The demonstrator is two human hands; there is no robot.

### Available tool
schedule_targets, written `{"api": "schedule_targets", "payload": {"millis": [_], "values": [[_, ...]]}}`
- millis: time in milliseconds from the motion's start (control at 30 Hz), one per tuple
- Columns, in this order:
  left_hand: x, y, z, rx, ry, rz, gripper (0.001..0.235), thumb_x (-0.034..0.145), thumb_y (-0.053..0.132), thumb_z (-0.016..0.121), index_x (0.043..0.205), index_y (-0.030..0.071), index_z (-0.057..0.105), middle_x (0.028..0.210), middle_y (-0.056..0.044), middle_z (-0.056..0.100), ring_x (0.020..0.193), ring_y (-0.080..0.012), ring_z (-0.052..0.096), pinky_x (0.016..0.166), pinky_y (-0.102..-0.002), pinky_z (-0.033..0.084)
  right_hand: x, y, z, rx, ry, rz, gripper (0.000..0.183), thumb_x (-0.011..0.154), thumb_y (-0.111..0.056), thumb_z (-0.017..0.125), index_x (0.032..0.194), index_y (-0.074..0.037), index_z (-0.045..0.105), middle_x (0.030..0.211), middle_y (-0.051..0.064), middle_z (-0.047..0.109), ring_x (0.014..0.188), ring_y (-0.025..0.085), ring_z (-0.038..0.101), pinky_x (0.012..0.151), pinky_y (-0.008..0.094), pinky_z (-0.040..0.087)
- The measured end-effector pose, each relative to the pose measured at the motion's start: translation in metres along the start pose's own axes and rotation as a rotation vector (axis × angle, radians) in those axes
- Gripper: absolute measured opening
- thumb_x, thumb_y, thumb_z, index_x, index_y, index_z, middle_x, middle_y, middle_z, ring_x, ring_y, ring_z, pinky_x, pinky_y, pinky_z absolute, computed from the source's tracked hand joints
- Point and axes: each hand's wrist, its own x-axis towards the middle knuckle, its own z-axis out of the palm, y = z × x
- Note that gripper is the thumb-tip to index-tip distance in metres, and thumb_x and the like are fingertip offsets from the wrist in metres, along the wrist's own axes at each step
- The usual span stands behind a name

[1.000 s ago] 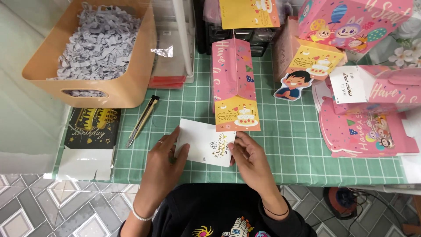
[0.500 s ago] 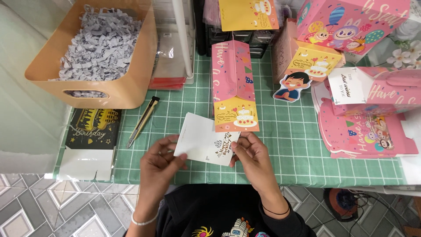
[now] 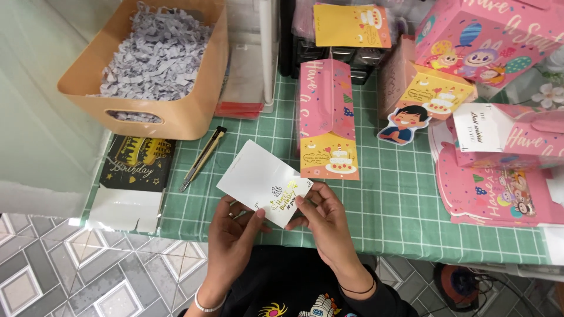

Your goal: Assembling and decorating small cardboard gift boxes by folding them and inserting cards.

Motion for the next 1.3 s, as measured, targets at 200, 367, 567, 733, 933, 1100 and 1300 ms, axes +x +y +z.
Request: {"api": "schedule_targets", "payload": {"millis": [200,367,567,733,933,1100,1300], "values": [[0.008,0.016,-0.046,0.033,0.17,0.084,0.029,0.085,-0.001,0.067,0.112,-0.004,0.056,0.095,-0.015,0.068,0.074,-0.0245,0.071,0.062,-0.036,0.067,-0.005,-0.004,0.013,-0.129,-0.146,0.016,0.031,0.093,-0.012,0.059,0.122,-0.001,0.052,0.102,0.018,0.067,0.08,0.029,0.073,0.062,0.041,0.065],[0.003,0.047,-0.095,0.172,0.401,0.04,0.023,0.086,-0.004,0.068,0.104,-0.004,0.053,0.084,-0.012,0.065,0.07,-0.0257,0.07,0.066,-0.034,0.064,-0.007,-0.004,0.014,-0.168,-0.206,0.003,0.024,0.092,-0.007,0.063,0.113,-0.001,0.055,0.09,0.013,0.065,0.074,0.025,0.07,0.062,0.039,0.064],[0.017,0.076,-0.115,0.394,0.636,-0.05,0.069,0.091,0.004,0.069,0.148,-0.011,0.034,0.09,-0.01,0.069,0.075,-0.0206,0.071,0.077,-0.029,0.062,-0.011,-0.002,0.015,-0.226,-0.243,-0.011,0.015,0.092,-0.005,0.062,0.106,-0.001,0.058,0.085,0.012,0.064,0.073,0.023,0.069,0.063,0.037,0.063],[0.036,0.074,-0.125,0.402,0.652,0.149,0.076,0.093,0.002,0.07,0.153,-0.006,0.025,0.09,-0.01,0.069,0.073,-0.0184,0.071,0.078,-0.03,0.065,-0.01,0.001,0.014,-0.223,-0.248,-0.029,0.015,0.092,-0.004,0.062,0.107,-0.001,0.058,0.084,0.013,0.065,0.073,0.023,0.068,0.064,0.036,0.062],[0.063,0.065,-0.124,0.474,0.56,0.17,0.012,0.097,0.007,0.065,0.104,-0.003,0.066,0.086,-0.017,0.071,0.072,-0.0198,0.074,0.072,-0.023,0.064,-0.01,-0.001,0.015,-0.271,-0.268,-0.059,0.009,0.093,-0.004,0.062,0.101,-0.003,0.06,0.083,0.01,0.065,0.073,0.022,0.07,0.065,0.036,0.062],[0.072,0.072,-0.113,0.775,0.469,0.044,0.045,0.079,0.018,0.08,0.12,0.006,0.067,0.086,-0.003,0.068,0.071,-0.0079,0.062,0.07,-0.021,0.053,-0.01,0.001,0.011,-0.281,-0.288,-0.069,0.005,0.093,-0.005,0.062,0.098,-0.004,0.061,0.081,0.009,0.067,0.072,0.021,0.07,0.07,0.034,0.062],[0.089,0.067,-0.118,1.02,0.401,0.132,0.061,0.072,0.024,0.085,0.123,0.002,0.062,0.082,-0.004,0.068,0.072,-0.0161,0.06,0.074,-0.031,0.05,-0.01,0.0,0.014,-0.287,-0.304,-0.067,0.005,0.093,-0.005,0.062,0.097,-0.003,0.06,0.079,0.009,0.066,0.072,0.022,0.069,0.071,0.034,0.06]]}}
